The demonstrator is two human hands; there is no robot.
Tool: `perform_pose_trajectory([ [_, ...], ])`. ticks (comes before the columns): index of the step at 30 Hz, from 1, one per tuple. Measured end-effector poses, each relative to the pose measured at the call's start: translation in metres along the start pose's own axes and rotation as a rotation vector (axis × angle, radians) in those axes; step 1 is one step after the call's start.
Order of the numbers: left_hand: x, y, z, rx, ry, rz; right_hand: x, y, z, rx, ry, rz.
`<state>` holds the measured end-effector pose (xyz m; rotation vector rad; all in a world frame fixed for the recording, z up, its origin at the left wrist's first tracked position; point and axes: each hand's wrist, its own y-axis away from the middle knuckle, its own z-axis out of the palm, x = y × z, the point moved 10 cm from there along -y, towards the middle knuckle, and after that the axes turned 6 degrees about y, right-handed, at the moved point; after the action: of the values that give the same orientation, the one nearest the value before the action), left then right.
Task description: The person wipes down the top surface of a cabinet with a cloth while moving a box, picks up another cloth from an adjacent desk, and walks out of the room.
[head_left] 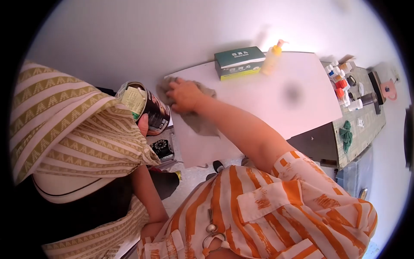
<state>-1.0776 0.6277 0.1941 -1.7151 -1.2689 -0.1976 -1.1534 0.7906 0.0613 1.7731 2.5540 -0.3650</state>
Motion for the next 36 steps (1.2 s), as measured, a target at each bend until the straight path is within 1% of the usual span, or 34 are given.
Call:
perform_pose_trajectory([
  [2, 0.001, -0.003, 0.001, 0.014, 0.0, 0.001, -0.032, 0.018, 0.003, -0.051, -0.016, -0.233],
  [6, 0.006, -0.005, 0.008, 0.034, 0.004, -0.003, -0.072, 0.093, -0.012, -0.023, -0.127, -0.429],
  [8, 0.011, -0.007, 0.016, 0.041, 0.013, -0.003, -0.084, 0.134, -0.02, -0.119, -0.146, -0.497],
  [9, 0.015, -0.007, 0.02, 0.046, 0.01, -0.002, -0.082, 0.152, -0.025, -0.118, -0.139, -0.483],
  [10, 0.021, -0.007, 0.025, 0.049, 0.012, -0.001, -0.082, 0.171, -0.037, -0.108, -0.208, -0.462],
  [11, 0.026, -0.007, 0.031, 0.052, 0.012, 0.0, -0.073, 0.186, -0.045, -0.101, -0.274, -0.436],
  [12, 0.033, -0.008, 0.04, 0.045, 0.023, 0.006, -0.059, 0.2, -0.05, -0.1, -0.269, -0.422],
  [14, 0.033, -0.007, 0.059, 0.052, 0.316, -0.101, -0.01, 0.224, -0.068, -0.001, -0.334, -0.195],
  [15, 0.03, -0.008, 0.067, 0.054, 0.346, -0.099, 0.016, 0.236, -0.073, 0.007, -0.306, -0.121],
  [16, 0.034, -0.008, 0.074, 0.055, 0.354, -0.099, 0.047, 0.248, -0.08, 0.014, -0.278, -0.049],
  [18, 0.044, -0.009, 0.082, 0.037, 0.247, -0.1, 0.116, 0.276, -0.109, 0.13, -0.225, 0.117],
  [19, 0.044, -0.01, 0.089, 0.04, 0.25, -0.099, 0.164, 0.297, -0.106, 0.143, -0.187, 0.276],
  [20, 0.043, -0.011, 0.095, 0.056, 0.318, -0.092, 0.204, 0.314, -0.115, 0.131, -0.089, 0.4],
  [21, 0.041, -0.011, 0.1, 0.072, 0.387, -0.083, 0.252, 0.338, -0.119, 0.171, -0.03, 0.556],
  [22, 0.039, -0.012, 0.105, 0.076, 0.389, -0.081, 0.296, 0.361, -0.124, 0.24, 0.092, 0.632],
  [23, 0.037, -0.012, 0.111, 0.067, 0.393, -0.069, 0.334, 0.379, -0.132, 0.279, 0.117, 0.732],
  [24, 0.037, -0.013, 0.116, 0.059, 0.397, -0.055, 0.359, 0.389, -0.144, 0.254, 0.112, 0.872],
  [26, 0.037, -0.013, 0.124, 0.051, 0.398, -0.054, 0.392, 0.399, -0.146, 0.286, 0.168, 1.006],
  [27, 0.037, -0.014, 0.128, 0.037, 0.397, -0.051, 0.394, 0.396, -0.144, 0.289, 0.166, 1.005],
  [29, 0.034, -0.016, 0.134, 0.038, 0.432, -0.073, 0.373, 0.369, -0.137, 0.261, 0.251, 0.87],
  [30, 0.032, -0.016, 0.136, 0.04, 0.468, -0.096, 0.344, 0.353, -0.138, 0.244, 0.214, 0.788],
  [31, 0.033, -0.016, 0.138, 0.042, 0.466, -0.101, 0.315, 0.338, -0.137, 0.277, 0.145, 0.657],
  [32, 0.033, -0.015, 0.137, 0.049, 0.442, -0.124, 0.281, 0.326, -0.137, 0.28, 0.128, 0.533],
  [33, 0.032, -0.014, 0.135, 0.058, 0.417, -0.145, 0.255, 0.318, -0.13, 0.254, 0.046, 0.414],
  [34, 0.029, -0.011, 0.132, 0.065, 0.412, -0.145, 0.231, 0.313, -0.129, 0.24, -0.023, 0.366],
  [35, 0.03, -0.008, 0.124, 0.101, 0.26, -0.088, 0.211, 0.31, -0.13, 0.226, -0.062, 0.272],
  [36, 0.034, -0.007, 0.117, 0.136, 0.109, -0.029, 0.207, 0.311, -0.13, 0.231, -0.064, 0.266],
])
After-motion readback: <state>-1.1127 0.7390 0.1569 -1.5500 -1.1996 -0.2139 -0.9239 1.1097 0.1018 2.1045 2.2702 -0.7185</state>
